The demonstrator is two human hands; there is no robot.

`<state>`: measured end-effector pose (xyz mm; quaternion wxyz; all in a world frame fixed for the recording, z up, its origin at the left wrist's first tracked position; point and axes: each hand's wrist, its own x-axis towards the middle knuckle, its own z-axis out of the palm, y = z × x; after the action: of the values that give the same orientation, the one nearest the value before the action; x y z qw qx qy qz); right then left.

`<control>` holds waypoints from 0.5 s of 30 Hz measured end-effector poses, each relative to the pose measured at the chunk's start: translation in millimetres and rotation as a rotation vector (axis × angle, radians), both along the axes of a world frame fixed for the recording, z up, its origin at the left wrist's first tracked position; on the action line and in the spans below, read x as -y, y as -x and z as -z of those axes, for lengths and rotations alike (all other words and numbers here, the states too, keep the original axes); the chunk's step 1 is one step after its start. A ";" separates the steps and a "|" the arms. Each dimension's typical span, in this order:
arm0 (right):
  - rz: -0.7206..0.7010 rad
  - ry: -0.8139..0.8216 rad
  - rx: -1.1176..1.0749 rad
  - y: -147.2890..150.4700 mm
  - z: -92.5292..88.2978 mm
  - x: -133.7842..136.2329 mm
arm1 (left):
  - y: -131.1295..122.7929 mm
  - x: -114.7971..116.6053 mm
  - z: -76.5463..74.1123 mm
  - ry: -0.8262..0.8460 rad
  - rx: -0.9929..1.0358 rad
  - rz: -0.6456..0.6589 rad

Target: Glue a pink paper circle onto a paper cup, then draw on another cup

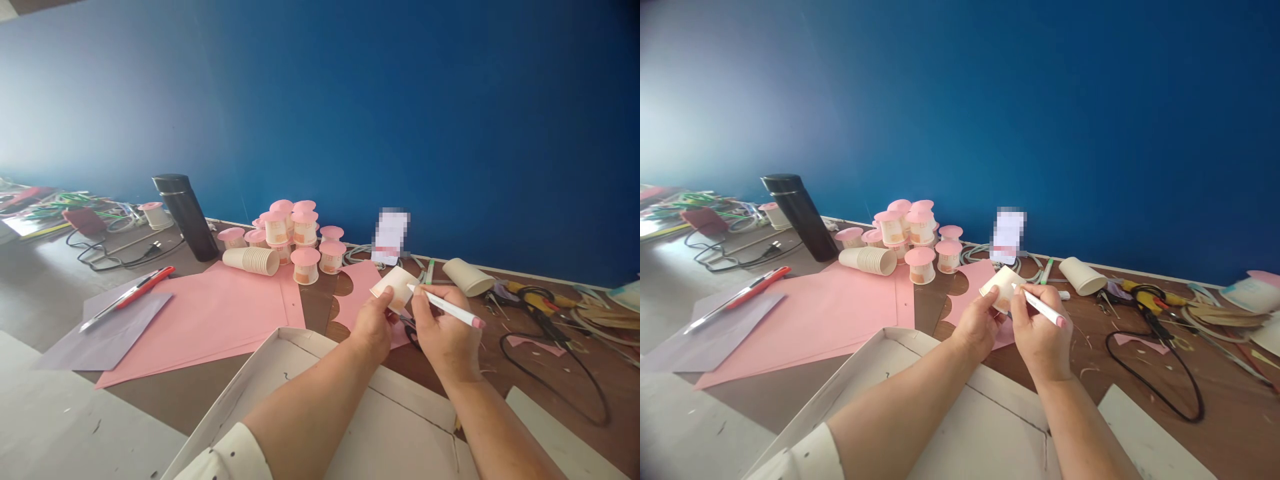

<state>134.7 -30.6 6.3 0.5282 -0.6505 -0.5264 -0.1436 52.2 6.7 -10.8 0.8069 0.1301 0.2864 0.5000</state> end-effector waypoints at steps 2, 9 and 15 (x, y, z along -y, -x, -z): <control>0.003 0.006 -0.002 -0.2 0.3 0.0 | 0.3 0.5 -1.8 0.007 0.004 -0.001; -0.010 0.026 -0.003 -2.1 4.1 -0.7 | 2.1 2.2 -7.2 0.001 -0.010 0.000; -0.017 0.016 0.003 -1.2 3.6 -0.6 | 2.6 1.7 -6.5 0.007 -0.021 0.009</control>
<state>135.9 -30.0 2.7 0.5233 -0.6502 -0.5338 -0.1361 49.5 5.1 -4.3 0.8065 0.1337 0.2961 0.4940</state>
